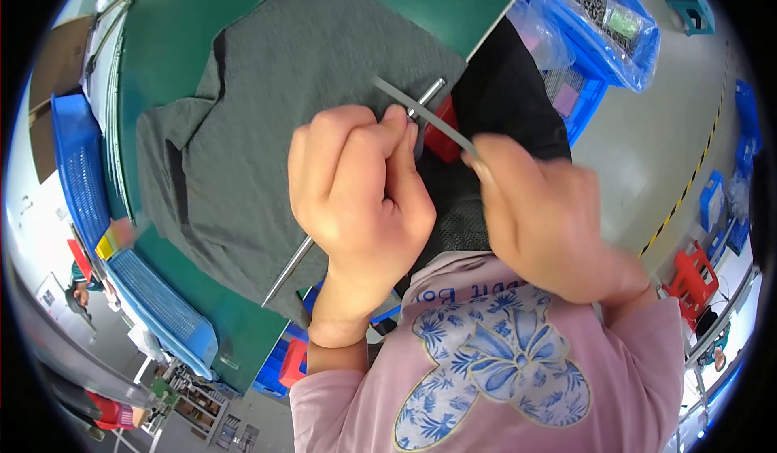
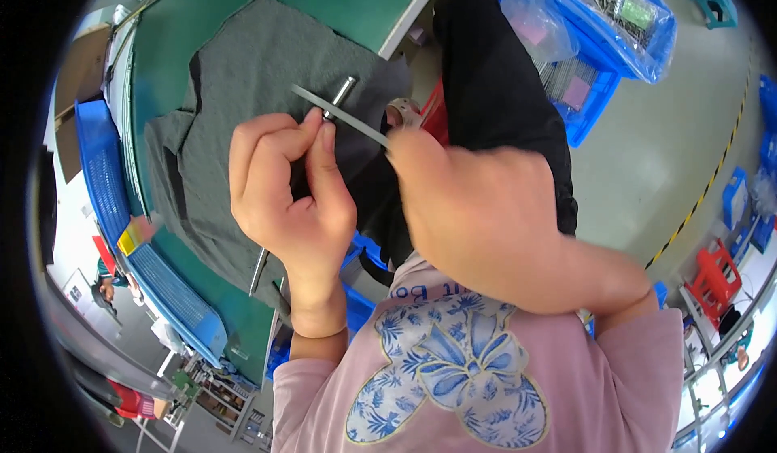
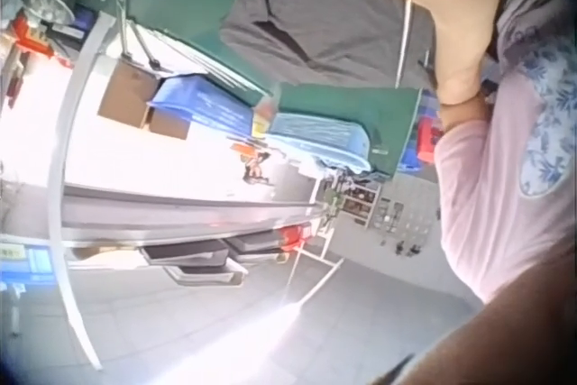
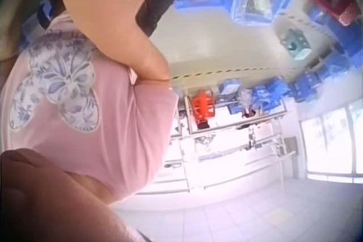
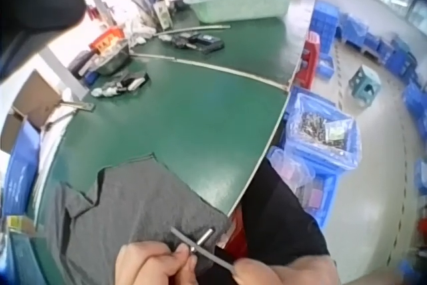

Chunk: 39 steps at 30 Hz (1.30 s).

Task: The person is using a hand file to smooth the edges of a metal component attached to a long metal rod at a workbench.

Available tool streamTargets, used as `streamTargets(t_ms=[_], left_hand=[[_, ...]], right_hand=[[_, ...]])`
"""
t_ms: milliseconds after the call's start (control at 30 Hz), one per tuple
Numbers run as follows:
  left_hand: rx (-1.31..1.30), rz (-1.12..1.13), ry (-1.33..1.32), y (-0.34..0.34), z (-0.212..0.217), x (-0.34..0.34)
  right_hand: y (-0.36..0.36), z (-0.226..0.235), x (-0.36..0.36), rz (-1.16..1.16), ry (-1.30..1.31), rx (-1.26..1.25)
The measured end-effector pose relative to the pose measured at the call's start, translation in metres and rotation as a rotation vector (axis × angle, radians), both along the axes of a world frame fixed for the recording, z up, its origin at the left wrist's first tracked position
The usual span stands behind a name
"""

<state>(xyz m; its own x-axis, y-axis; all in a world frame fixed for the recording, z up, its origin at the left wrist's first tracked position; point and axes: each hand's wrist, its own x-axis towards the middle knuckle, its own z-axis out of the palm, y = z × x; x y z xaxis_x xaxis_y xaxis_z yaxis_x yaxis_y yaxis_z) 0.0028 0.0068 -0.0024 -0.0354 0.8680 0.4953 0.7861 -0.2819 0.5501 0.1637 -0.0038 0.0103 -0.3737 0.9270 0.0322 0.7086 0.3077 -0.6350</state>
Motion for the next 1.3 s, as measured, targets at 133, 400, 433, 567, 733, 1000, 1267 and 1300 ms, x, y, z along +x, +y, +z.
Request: streamTargets(t_ms=[133,400,433,567,733,1000,1267,1300], left_hand=[[0.001,-0.003,-0.025,-0.001,0.0,-0.003],[0.051,-0.013,-0.003,0.001,-0.001,-0.004],[0.026,-0.012,-0.008,0.0,0.0,-0.003],[0.013,-0.024,-0.009,0.001,-0.001,-0.002],[0.012,-0.01,0.0,0.0,0.0,-0.003],[0.032,-0.01,0.001,0.001,-0.002,-0.003],[-0.002,0.01,0.002,0.001,0.0,-0.003],[0.024,-0.001,0.022,0.001,-0.001,-0.002]], right_hand=[[0.01,-0.004,-0.012,0.089,-0.052,0.029],[0.012,-0.014,-0.021,0.051,0.017,0.06],[0.003,-0.019,-0.015,0.012,0.064,0.071],[0.003,-0.031,-0.017,-0.062,0.146,0.158],[-0.007,-0.034,-0.014,-0.064,0.155,0.189],[-0.007,-0.04,-0.015,-0.064,0.147,0.147],[-0.004,-0.019,-0.015,-0.057,0.081,0.024],[-0.007,-0.016,-0.009,-0.053,0.076,-0.01]])
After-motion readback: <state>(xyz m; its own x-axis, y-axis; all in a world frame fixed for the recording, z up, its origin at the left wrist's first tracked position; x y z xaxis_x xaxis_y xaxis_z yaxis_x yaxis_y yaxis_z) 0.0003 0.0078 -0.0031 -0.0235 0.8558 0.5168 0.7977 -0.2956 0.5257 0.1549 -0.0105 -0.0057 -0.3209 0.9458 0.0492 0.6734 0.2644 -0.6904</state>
